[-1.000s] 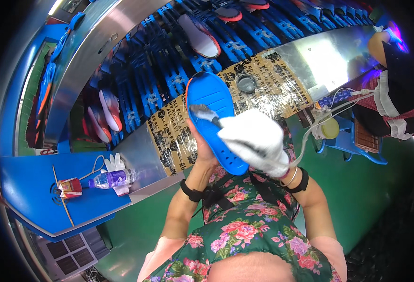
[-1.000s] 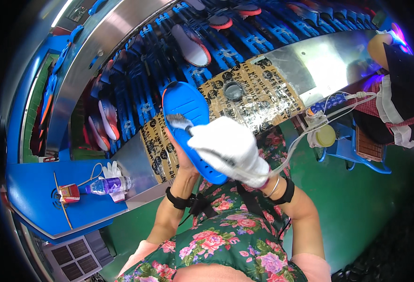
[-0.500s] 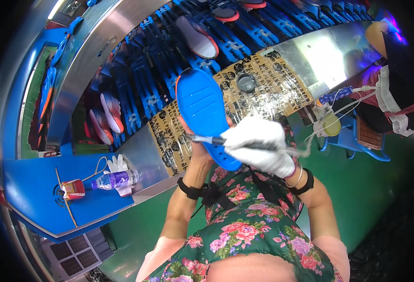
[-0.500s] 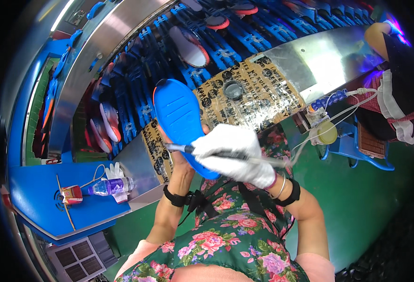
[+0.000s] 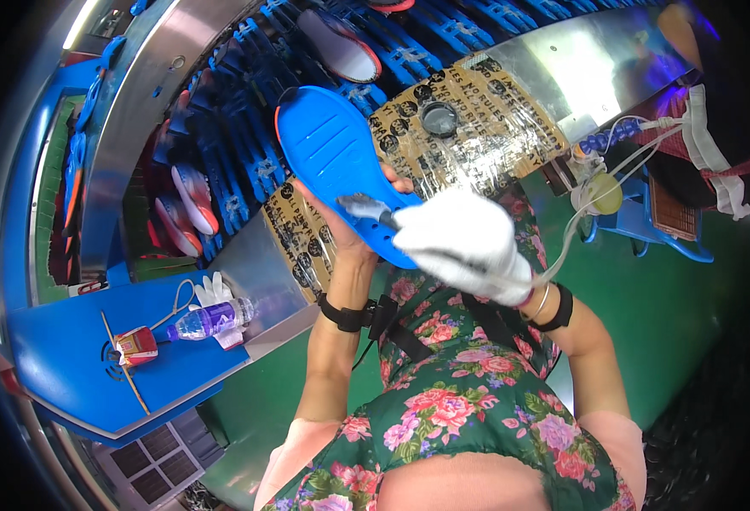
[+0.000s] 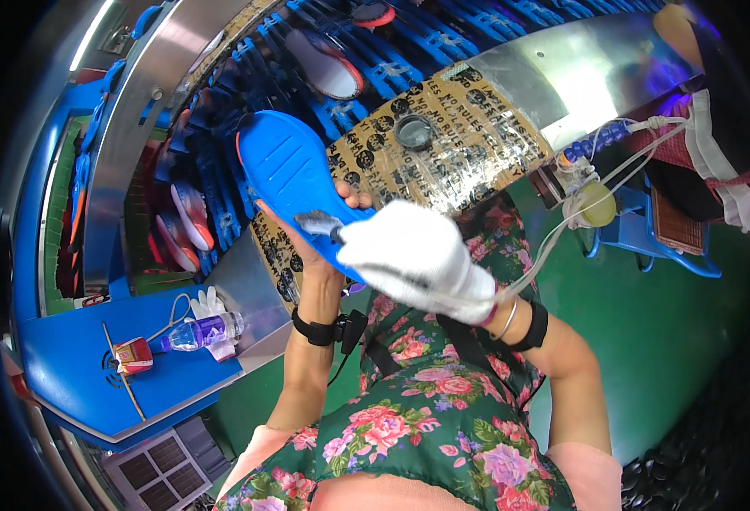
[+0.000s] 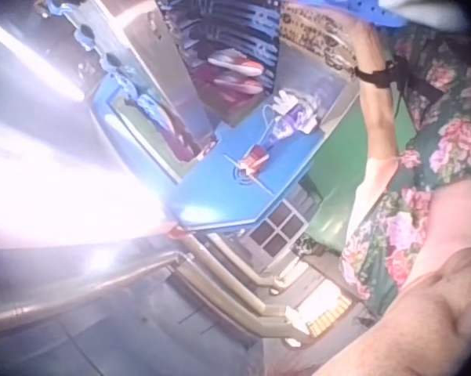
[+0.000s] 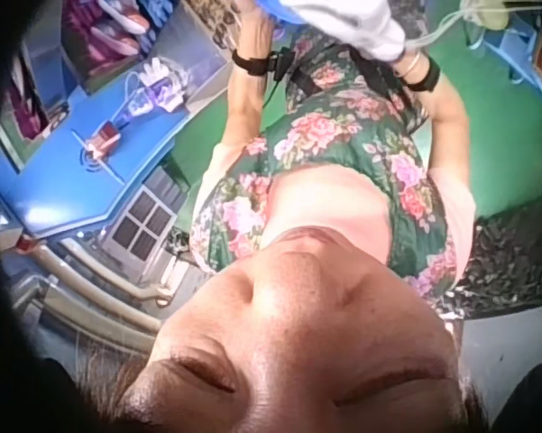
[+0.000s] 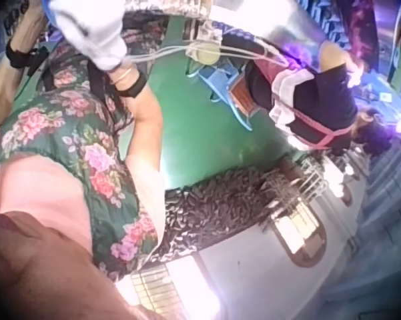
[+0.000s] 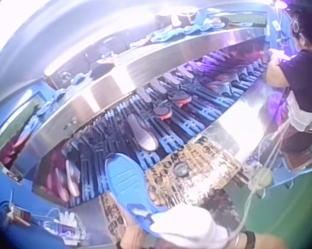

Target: Applying adhesive to blue shoe outsoles on a production line.

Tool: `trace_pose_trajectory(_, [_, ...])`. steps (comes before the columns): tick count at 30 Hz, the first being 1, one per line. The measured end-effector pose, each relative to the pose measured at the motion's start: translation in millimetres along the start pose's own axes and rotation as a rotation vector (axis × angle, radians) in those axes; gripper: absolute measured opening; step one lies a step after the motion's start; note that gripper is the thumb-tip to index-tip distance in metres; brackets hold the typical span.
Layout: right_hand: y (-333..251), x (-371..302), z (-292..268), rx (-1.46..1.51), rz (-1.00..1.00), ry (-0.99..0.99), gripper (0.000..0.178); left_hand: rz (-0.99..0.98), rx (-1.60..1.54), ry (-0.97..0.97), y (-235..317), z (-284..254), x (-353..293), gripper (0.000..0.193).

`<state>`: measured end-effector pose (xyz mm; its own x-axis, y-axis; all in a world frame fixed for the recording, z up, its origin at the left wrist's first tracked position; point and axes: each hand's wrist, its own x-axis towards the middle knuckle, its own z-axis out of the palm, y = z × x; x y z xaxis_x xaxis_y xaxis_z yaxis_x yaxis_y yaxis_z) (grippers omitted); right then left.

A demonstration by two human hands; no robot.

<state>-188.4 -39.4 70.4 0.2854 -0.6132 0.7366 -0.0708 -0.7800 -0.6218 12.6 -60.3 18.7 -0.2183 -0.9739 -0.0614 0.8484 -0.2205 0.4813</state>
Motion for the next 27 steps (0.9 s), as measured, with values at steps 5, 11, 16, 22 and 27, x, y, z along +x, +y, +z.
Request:
trace_pose_trajectory(5, [0, -7, 0, 0.279, 0.194, -0.028, 0.021, 0.068, -0.104, -0.051, 4, 1, 6, 0.11])
trace_pose_trajectory(11, [-1, -13, -1, 0.007, 0.037, -0.005, 0.027, 0.065, -0.06, 0.026, 4, 8, 12, 0.109])
trace_pose_trajectory(16, [4, -19, 2, 0.528, 0.338, 0.006, 0.017, 0.044, -0.062, -0.016, 10, 1, 18, 0.113])
trace_pose_trajectory(22, [-1, -19, -3, 0.028, 0.06, -0.042, 0.024, -0.171, 0.078, -0.029, 27, -3, 23, 0.119])
trace_pose_trajectory(27, [3, -25, -5, 0.431, 0.202, -0.199, 0.019, -0.361, 0.051, -0.189, 35, -13, 32, 0.12])
